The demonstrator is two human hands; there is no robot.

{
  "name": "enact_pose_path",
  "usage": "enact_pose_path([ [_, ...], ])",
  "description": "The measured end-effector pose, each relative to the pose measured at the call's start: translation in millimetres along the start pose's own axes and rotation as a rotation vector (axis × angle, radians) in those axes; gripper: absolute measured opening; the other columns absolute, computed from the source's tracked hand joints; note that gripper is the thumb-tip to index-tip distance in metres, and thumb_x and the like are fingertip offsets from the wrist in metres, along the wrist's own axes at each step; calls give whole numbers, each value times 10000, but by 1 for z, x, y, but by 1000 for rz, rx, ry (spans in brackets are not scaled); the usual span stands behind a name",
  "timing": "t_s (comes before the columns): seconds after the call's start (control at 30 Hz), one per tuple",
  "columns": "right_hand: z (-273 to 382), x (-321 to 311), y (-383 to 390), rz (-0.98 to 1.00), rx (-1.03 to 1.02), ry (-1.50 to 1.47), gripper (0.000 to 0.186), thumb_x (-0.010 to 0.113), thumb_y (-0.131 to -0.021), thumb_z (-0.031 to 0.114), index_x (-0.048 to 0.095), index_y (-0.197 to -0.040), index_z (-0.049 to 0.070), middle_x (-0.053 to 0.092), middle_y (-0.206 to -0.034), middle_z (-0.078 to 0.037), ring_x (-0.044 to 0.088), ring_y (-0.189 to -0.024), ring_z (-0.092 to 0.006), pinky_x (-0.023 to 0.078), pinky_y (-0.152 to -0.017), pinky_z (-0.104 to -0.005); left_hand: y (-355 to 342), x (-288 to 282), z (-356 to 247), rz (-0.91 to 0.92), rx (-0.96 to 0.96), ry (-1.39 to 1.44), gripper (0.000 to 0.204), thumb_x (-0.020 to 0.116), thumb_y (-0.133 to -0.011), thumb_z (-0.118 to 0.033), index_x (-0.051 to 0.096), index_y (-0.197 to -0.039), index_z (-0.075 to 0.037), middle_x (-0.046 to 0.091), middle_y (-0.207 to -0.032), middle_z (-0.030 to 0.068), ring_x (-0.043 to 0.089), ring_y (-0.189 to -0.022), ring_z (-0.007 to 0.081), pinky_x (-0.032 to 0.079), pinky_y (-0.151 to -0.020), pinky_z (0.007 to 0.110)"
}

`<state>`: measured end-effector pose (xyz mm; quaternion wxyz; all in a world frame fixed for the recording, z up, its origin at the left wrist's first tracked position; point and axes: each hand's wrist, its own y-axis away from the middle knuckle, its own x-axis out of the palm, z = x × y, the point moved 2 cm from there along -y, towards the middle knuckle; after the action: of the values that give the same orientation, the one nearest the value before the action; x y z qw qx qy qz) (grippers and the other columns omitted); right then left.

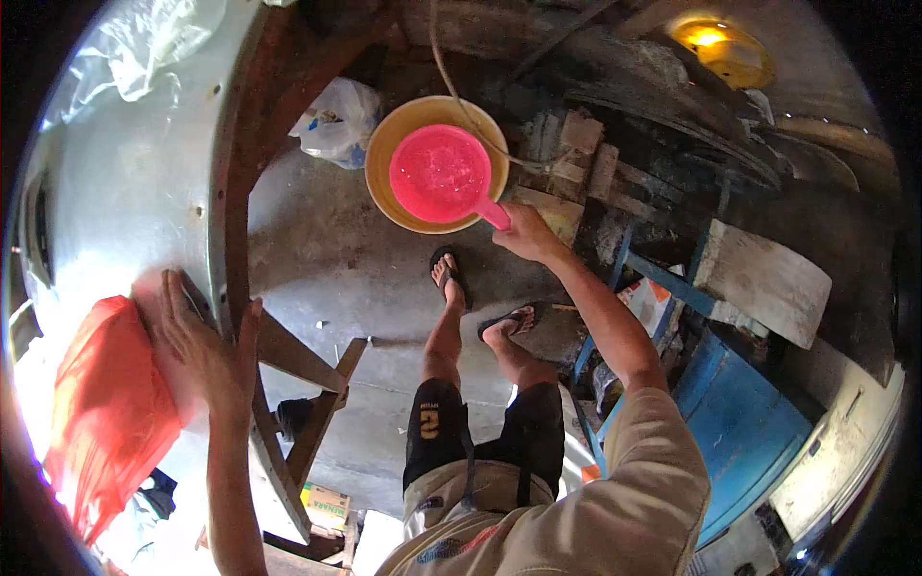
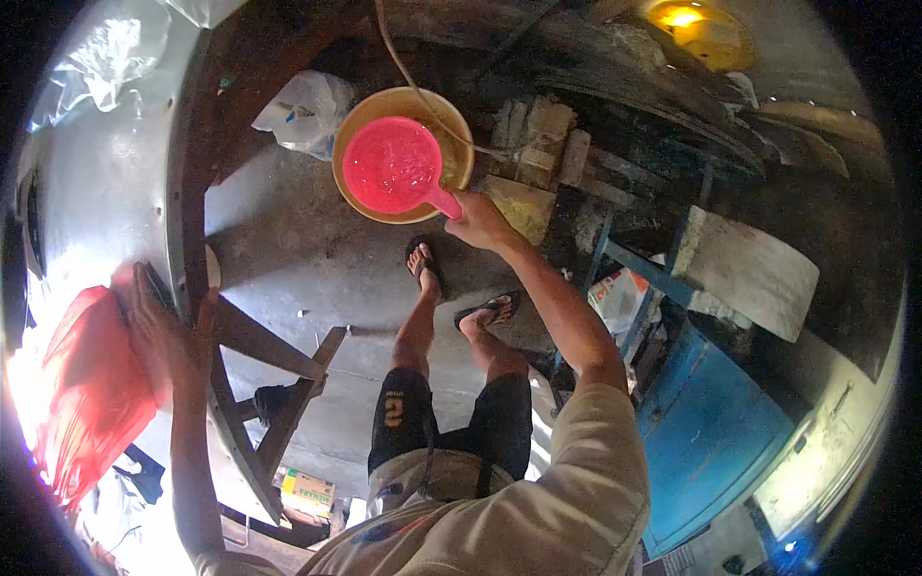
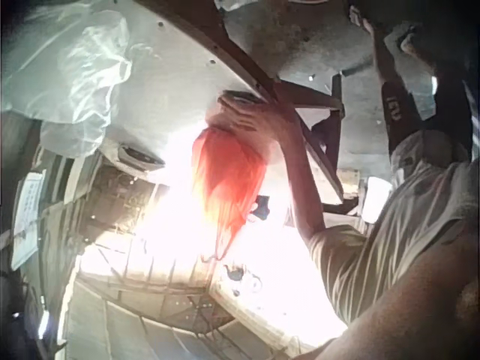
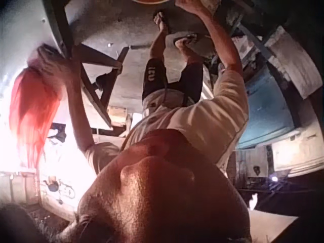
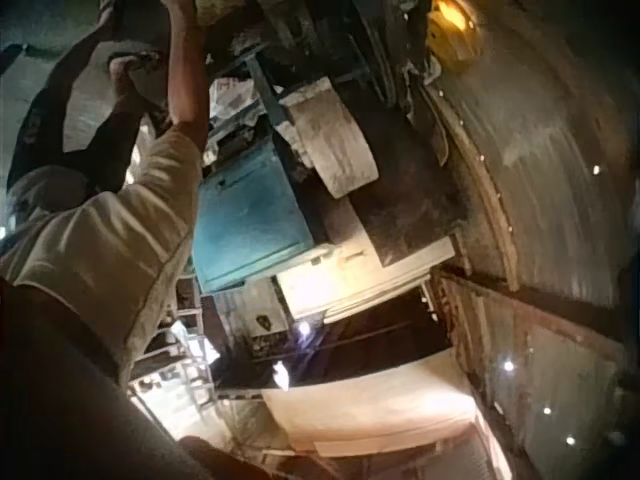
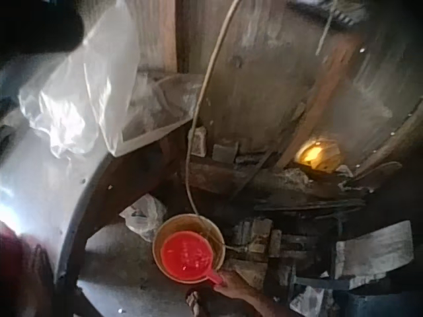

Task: The person prepares dough by measuring yeast into a cup and pouring it into a mixing machine with flour. The person then pours water from a scoop into the machine while another person moves the mixture around by hand.

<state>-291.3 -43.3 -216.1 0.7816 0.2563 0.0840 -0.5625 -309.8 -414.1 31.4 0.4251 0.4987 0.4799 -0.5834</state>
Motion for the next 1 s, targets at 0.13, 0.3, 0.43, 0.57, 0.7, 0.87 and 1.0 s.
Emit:
enact_pose_path([
  [0.13,50,-30,64,-16,61,-54,431,616,-668,105,551,-1082,9,619,-823,-200,624,-790,-302,472,-709,-372,7,-3,0,-41,-15,-15,881,682,-750,-420,224,-1390,-23,287,-1414,188,248,-1319,349,165,-1057,535],
  [0.3,125,-81,155,-98,248,-105,376,611,-658,111,556,-999,-37,593,-760,-202,609,-735,-277,459,-669,-360,11,-5,3,-24,-49,-8,862,652,-757,-453,228,-1395,-57,273,-1430,170,228,-1335,334,148,-1042,594],
  [0.43,166,-123,233,-332,32,-93,276,638,-691,95,549,-939,11,537,-673,-58,538,-583,-151,423,-538,-298,10,-3,3,-54,2,61,881,653,-756,-453,215,-1398,-39,264,-1433,177,224,-1336,337,149,-1052,576],
  [0.57,205,-170,320,-354,313,-324,263,624,-696,95,543,-927,0,524,-598,-49,515,-491,-135,407,-475,-292,8,2,10,-83,35,-6,903,654,-755,-451,218,-1390,20,280,-1410,216,240,-1318,355,209,-1061,501],
  [0.7,226,-202,416,-519,421,-460,248,611,-712,104,551,-934,13,499,-541,-30,466,-419,-99,362,-402,-265,7,0,4,-77,45,-45,881,620,-773,-488,244,-1377,31,324,-1373,234,299,-1274,369,238,-1043,507],
  [0.87,261,-232,540,-723,412,-585,305,681,-710,137,549,-963,28,481,-534,10,450,-413,-80,326,-381,-240,5,42,51,-228,156,-135,902,565,-770,-593,278,-1365,22,358,-1358,206,339,-1250,351,294,-1012,496],
  [1.0,270,-233,635,-1076,469,-577,242,686,-708,138,533,-871,47,462,-531,27,442,-406,-76,325,-375,-221,-5,56,58,-238,147,-206,909,506,-777,-654,292,-1363,7,392,-1340,177,394,-1212,331,339,-977,480],
])
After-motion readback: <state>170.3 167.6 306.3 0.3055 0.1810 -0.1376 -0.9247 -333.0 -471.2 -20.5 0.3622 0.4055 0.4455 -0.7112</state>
